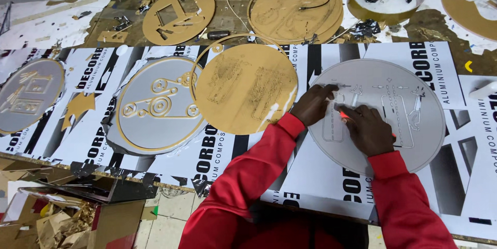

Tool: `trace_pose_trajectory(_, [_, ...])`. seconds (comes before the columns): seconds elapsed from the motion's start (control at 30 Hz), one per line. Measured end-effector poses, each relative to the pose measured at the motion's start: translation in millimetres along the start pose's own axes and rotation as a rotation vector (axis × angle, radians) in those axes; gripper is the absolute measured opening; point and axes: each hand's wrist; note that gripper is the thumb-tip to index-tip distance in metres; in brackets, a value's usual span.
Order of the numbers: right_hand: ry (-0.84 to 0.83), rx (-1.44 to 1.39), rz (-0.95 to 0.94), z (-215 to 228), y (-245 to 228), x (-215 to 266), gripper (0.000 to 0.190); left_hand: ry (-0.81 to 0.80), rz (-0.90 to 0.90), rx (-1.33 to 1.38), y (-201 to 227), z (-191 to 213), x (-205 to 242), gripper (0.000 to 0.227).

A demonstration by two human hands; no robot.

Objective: The person uses a red utility knife to carefully cut and remove the protective film from a circular aluminum sign. The person works methodically around the edges and interior details of the sign, peeling away the film to reveal the silver surface underneath.

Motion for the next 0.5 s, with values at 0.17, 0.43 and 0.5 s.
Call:
trace_pose_trajectory(0.17, [-0.099,0.102,0.022,-0.4,2.7,-16.8,0.036,-0.058,0.003,0.029,-9.7,-0.5,-2.5,0.052])
trace_pose_trajectory(0.43, [-0.154,0.271,0.015,-15.5,6.3,-29.8,0.044,-0.083,0.064,0.075,-16.5,-6.4,-1.4,0.055])
trace_pose_trajectory(0.5, [-0.155,0.265,-0.004,-12.6,2.6,-30.3,0.04,-0.04,0.051,0.032,-12.8,-4.5,-0.8,0.059])
Point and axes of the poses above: each hand's wrist, its own x-axis away from the middle knuckle, its own z-axis out of the back of the hand, y = z × x
